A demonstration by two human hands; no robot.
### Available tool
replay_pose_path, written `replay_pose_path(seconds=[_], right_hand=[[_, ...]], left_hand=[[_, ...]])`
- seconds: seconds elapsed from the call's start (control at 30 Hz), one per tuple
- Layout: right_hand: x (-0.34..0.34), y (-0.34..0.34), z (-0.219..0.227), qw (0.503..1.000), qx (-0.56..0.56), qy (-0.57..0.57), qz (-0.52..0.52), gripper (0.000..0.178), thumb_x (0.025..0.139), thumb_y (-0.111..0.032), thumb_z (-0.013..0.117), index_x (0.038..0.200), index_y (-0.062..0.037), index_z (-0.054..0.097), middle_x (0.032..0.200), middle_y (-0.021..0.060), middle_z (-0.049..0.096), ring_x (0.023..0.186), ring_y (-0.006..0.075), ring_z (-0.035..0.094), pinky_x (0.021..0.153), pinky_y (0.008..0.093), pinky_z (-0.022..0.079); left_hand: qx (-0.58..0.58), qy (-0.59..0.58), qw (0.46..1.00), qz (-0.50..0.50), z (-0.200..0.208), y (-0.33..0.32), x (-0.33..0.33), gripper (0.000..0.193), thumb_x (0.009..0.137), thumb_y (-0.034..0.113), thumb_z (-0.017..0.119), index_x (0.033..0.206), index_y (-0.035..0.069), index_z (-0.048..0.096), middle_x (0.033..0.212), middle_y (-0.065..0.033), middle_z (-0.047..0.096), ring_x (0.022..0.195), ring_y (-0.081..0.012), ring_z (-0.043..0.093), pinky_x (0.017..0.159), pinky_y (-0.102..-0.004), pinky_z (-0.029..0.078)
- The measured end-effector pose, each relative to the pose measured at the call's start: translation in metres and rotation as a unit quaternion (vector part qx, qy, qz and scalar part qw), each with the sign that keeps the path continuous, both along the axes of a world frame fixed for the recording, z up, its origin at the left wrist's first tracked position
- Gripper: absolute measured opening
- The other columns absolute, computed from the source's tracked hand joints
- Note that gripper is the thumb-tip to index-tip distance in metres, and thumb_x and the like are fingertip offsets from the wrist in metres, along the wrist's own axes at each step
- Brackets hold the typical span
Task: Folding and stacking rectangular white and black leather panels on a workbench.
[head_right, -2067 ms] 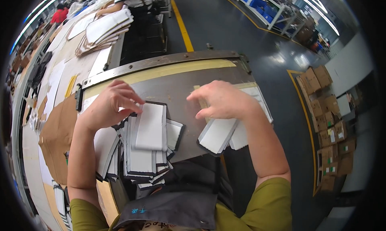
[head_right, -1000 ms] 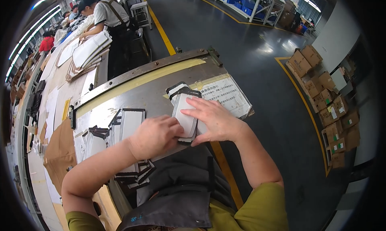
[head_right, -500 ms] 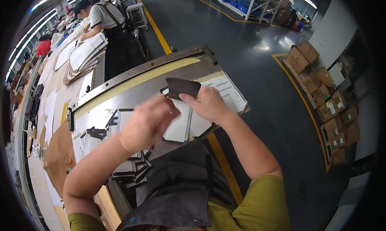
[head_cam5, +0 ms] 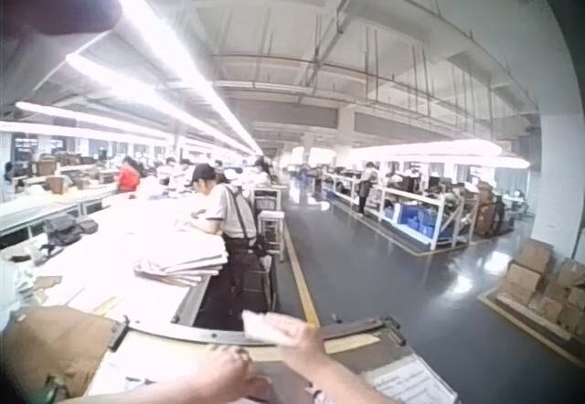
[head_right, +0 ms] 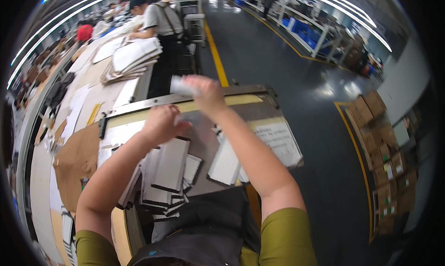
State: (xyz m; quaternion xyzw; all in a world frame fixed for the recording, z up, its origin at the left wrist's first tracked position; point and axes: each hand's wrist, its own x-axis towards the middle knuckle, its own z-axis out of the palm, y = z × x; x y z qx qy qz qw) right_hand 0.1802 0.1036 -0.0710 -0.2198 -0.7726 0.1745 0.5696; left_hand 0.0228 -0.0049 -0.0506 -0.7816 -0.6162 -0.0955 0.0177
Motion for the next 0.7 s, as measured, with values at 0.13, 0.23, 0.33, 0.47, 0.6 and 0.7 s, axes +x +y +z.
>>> replay_pose_path(seconds=[0.13,0.23,0.33,0.47,0.6,0.7], right_hand=[[-0.026,-0.045,-0.032,0.945,-0.04,-0.322,0.036,0.031,0.083,-0.01,0.064,0.113,-0.0104,0.072,0.122,0.0129,0.069,0.117,0.028,0.063,0.107,0.0449,0.044],[-0.025,-0.052,-0.028,0.934,0.015,-0.355,0.034,0.035,0.083,-0.012,0.066,0.118,-0.0126,0.071,0.128,0.0123,0.066,0.127,0.0262,0.057,0.112,0.0488,0.038],[-0.023,-0.05,-0.027,0.929,0.03,-0.366,0.036,0.036,0.082,-0.011,0.066,0.118,-0.0116,0.071,0.128,0.0124,0.066,0.127,0.0259,0.057,0.112,0.0475,0.038],[-0.024,-0.051,-0.028,0.929,0.03,-0.368,0.026,0.039,0.079,-0.008,0.069,0.118,-0.0109,0.07,0.127,0.0117,0.067,0.128,0.0248,0.057,0.114,0.0461,0.036],[-0.022,-0.05,-0.014,0.916,0.019,-0.399,0.032,0.044,0.078,-0.009,0.074,0.122,-0.0114,0.069,0.13,0.0107,0.065,0.129,0.0234,0.056,0.115,0.0465,0.033],[-0.022,-0.05,-0.017,0.914,-0.004,-0.404,0.039,0.043,0.079,-0.012,0.074,0.121,-0.0112,0.069,0.13,0.0101,0.066,0.128,0.023,0.057,0.115,0.0457,0.033]], left_hand=[[0.025,-0.057,0.998,-0.009,-0.003,-0.006,-0.059,0.04,0.076,0.025,0.077,0.112,0.012,0.067,0.121,-0.0039,0.065,0.117,-0.0242,0.058,0.099,-0.0416,0.042],[0.051,-0.035,0.995,-0.076,-0.024,-0.013,-0.08,0.031,0.084,0.012,0.065,0.114,0.01,0.069,0.127,-0.006,0.065,0.118,-0.0258,0.059,0.104,-0.04,0.042],[0.057,-0.094,0.991,-0.078,-0.034,-0.015,-0.087,0.03,0.086,0.009,0.062,0.115,0.009,0.07,0.126,-0.0069,0.066,0.119,-0.0268,0.06,0.105,-0.0405,0.041],[0.119,-0.093,0.985,-0.082,-0.047,-0.012,-0.089,0.031,0.086,0.01,0.062,0.116,0.009,0.071,0.128,-0.0075,0.066,0.121,-0.0274,0.059,0.106,-0.0405,0.041],[0.088,-0.065,0.991,-0.072,-0.034,-0.015,-0.087,0.037,0.082,0.013,0.069,0.119,0.012,0.069,0.128,-0.0063,0.065,0.12,-0.0257,0.058,0.107,-0.0413,0.04],[0.088,-0.079,0.99,-0.081,-0.035,-0.017,-0.088,0.038,0.081,0.012,0.07,0.119,0.013,0.068,0.128,-0.0045,0.064,0.12,-0.0249,0.057,0.108,-0.0422,0.039]])
